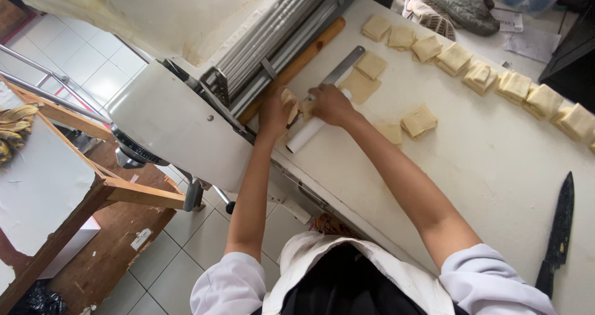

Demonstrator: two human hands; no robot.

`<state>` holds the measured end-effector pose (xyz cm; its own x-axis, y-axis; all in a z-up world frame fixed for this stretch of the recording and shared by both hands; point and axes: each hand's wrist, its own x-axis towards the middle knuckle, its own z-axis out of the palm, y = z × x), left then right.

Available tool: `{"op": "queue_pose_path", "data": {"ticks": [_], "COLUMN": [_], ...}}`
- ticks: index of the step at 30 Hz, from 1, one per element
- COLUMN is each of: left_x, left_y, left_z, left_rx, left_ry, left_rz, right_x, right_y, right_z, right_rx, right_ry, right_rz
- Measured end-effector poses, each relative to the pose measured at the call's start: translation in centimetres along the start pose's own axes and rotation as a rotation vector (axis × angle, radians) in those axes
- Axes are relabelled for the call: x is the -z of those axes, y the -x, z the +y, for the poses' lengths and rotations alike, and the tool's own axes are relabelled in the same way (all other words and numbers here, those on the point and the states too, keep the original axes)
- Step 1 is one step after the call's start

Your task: The person sprinkles flour from a plastic bag onto a workspace, rolls a piece of dough with a small rolling pin, and uses a knife to cut the dough into strips and squares.

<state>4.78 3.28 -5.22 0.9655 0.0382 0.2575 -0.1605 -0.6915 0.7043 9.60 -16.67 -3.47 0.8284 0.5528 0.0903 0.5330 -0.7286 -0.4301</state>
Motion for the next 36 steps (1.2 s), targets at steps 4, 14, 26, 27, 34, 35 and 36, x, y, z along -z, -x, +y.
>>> {"op": "queue_pose_path", "data": {"ticks": [4, 14, 26, 27, 34, 35, 36], "left_x": [-0.2, -1.0, -4.0, -4.3, -7.8, -8.3, -8.9], "left_y": [0.5, 3.2, 4.1, 4.5, 6.7, 6.9, 7.3], "left_z": [0.8, 4.3, 12.1, 13.0, 17.0, 17.4, 17.8], "left_rx": [-0.094, 0.040, 0.069, 0.064, 0.318, 0.380, 0.395], "left_ry": [-0.381, 0.868, 1.112, 1.129, 1.420, 1.452, 1.447], "left_rz": [0.079, -0.035, -0.077, -0.103, -0.286, -0.313, -0.335], "right_x": [-1.5, 3.6, 9.8, 10.1, 12.0, 12.3, 12.5], "right_y": [-1.8, 3.8, 14.2, 15.0, 20.6, 21.6, 22.6], "right_z": [1.0, -0.7, -1.7, -1.6, -2.5, -2.6, -2.7], "right_rx": [-0.067, -0.038, -0.325, -0.338, -0.230, -0.107, 0.019], "right_ry": [0.201, -0.998, -1.399, -1.354, -0.530, -0.335, -0.199], "right_rz": [-0.130, 0.125, 0.414, 0.461, 0.797, 0.867, 0.893]}}
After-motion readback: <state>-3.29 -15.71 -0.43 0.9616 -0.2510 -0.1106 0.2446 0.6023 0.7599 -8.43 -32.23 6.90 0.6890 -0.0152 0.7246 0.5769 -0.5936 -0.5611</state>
